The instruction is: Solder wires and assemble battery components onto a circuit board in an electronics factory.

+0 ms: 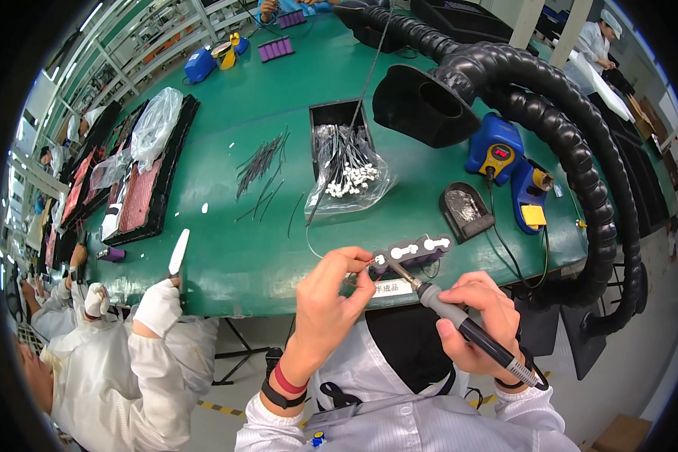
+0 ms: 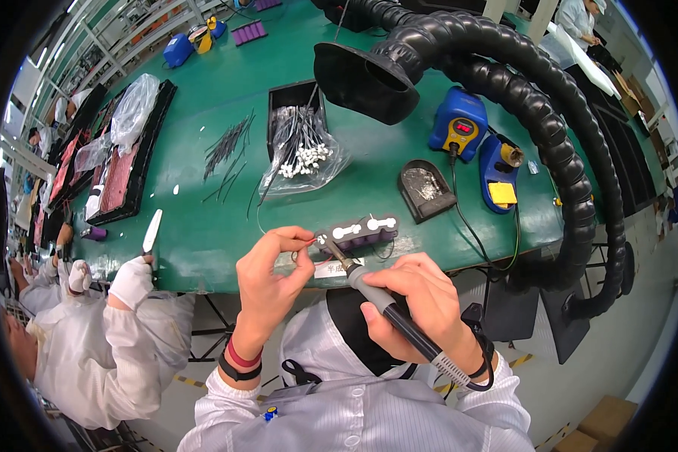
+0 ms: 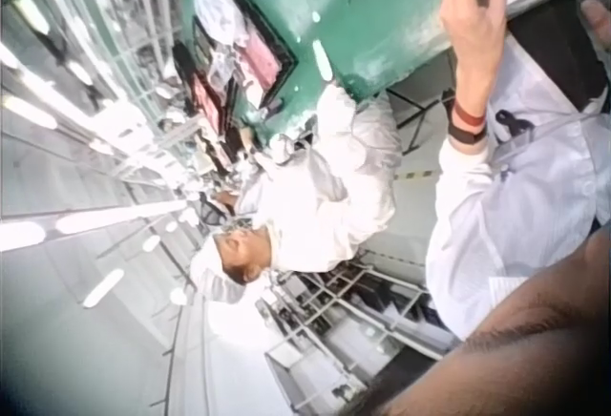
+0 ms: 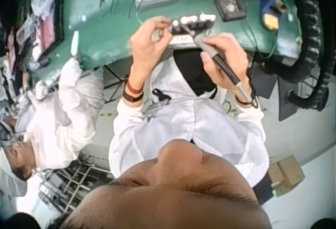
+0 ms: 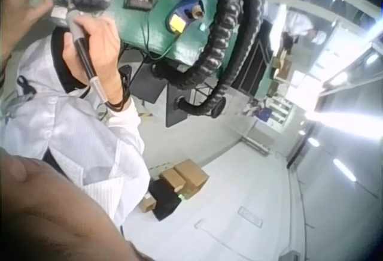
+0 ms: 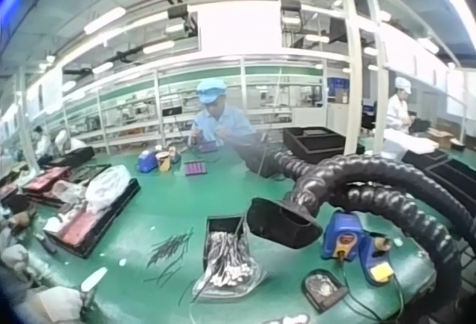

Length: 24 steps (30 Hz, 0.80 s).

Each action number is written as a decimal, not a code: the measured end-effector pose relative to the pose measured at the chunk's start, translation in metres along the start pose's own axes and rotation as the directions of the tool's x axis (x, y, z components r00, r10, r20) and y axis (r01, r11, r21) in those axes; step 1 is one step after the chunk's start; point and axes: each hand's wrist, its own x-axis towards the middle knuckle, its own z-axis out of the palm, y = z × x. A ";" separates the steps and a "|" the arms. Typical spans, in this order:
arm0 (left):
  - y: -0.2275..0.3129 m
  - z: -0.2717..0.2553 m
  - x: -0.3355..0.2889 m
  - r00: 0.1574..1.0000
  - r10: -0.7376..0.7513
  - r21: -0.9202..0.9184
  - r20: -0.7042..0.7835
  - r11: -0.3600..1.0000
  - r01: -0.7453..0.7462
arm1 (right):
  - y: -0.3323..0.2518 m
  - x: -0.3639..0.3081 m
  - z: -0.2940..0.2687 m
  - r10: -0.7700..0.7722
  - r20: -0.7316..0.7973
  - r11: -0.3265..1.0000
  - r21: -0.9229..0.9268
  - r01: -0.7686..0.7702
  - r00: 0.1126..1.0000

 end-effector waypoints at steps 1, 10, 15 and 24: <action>0.000 0.000 0.000 1.000 0.005 -0.002 -0.001 1.000 -0.005 | 0.000 0.000 0.000 0.000 0.001 1.000 -0.005 0.000 1.000; 0.000 -0.001 0.001 1.000 0.010 -0.004 -0.006 1.000 -0.010 | 0.001 0.000 0.006 0.041 -0.013 0.999 -0.009 -0.041 0.999; 0.000 0.000 0.001 1.000 -0.004 -0.009 0.006 1.000 0.004 | 0.001 0.001 0.006 0.047 -0.007 0.999 -0.019 -0.047 0.999; 0.000 0.000 0.001 1.000 0.013 -0.002 0.004 1.000 -0.013 | 0.001 0.002 0.006 0.044 -0.003 0.999 -0.007 -0.044 0.999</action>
